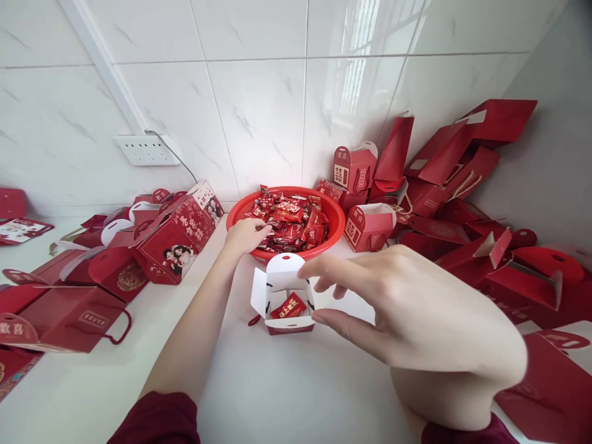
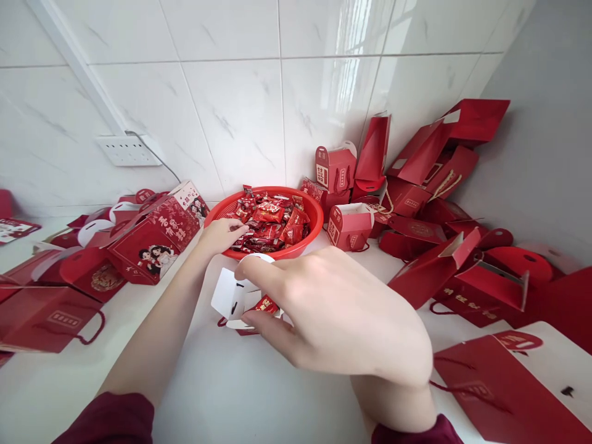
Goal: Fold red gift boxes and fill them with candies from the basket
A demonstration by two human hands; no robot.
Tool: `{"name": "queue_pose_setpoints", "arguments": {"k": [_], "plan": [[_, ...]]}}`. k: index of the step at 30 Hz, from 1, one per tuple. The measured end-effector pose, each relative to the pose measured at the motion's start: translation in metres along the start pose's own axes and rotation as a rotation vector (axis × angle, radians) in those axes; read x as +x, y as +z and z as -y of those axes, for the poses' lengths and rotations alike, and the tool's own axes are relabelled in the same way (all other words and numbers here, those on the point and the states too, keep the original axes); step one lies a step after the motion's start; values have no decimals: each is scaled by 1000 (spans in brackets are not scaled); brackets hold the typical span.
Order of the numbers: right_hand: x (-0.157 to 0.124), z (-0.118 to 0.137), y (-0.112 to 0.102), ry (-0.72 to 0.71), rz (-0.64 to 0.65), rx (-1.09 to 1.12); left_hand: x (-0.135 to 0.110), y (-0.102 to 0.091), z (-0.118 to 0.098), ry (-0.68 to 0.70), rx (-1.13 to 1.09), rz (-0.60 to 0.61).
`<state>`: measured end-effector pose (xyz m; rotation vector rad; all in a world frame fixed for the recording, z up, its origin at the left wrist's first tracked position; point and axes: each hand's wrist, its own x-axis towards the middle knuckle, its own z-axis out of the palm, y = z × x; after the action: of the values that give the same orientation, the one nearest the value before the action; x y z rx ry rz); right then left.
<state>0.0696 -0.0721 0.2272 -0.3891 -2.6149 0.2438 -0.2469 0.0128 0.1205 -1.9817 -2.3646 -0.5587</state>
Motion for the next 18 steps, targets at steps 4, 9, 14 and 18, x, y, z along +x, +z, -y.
{"name": "queue_pose_setpoints", "arguments": {"k": [4,9,14,18], "plan": [[-2,-1,1,17,33,26,-1,-1,-1,-5,-3,-6],[-6,3,-4,-24,41,71,-2,0,0,0,-18,-13],[0,-1,0,-106,50,133,-2,-5,-4,41,-67,-57],[5,-6,3,-73,36,110,-17,-35,-28,123,-133,-134]]}}
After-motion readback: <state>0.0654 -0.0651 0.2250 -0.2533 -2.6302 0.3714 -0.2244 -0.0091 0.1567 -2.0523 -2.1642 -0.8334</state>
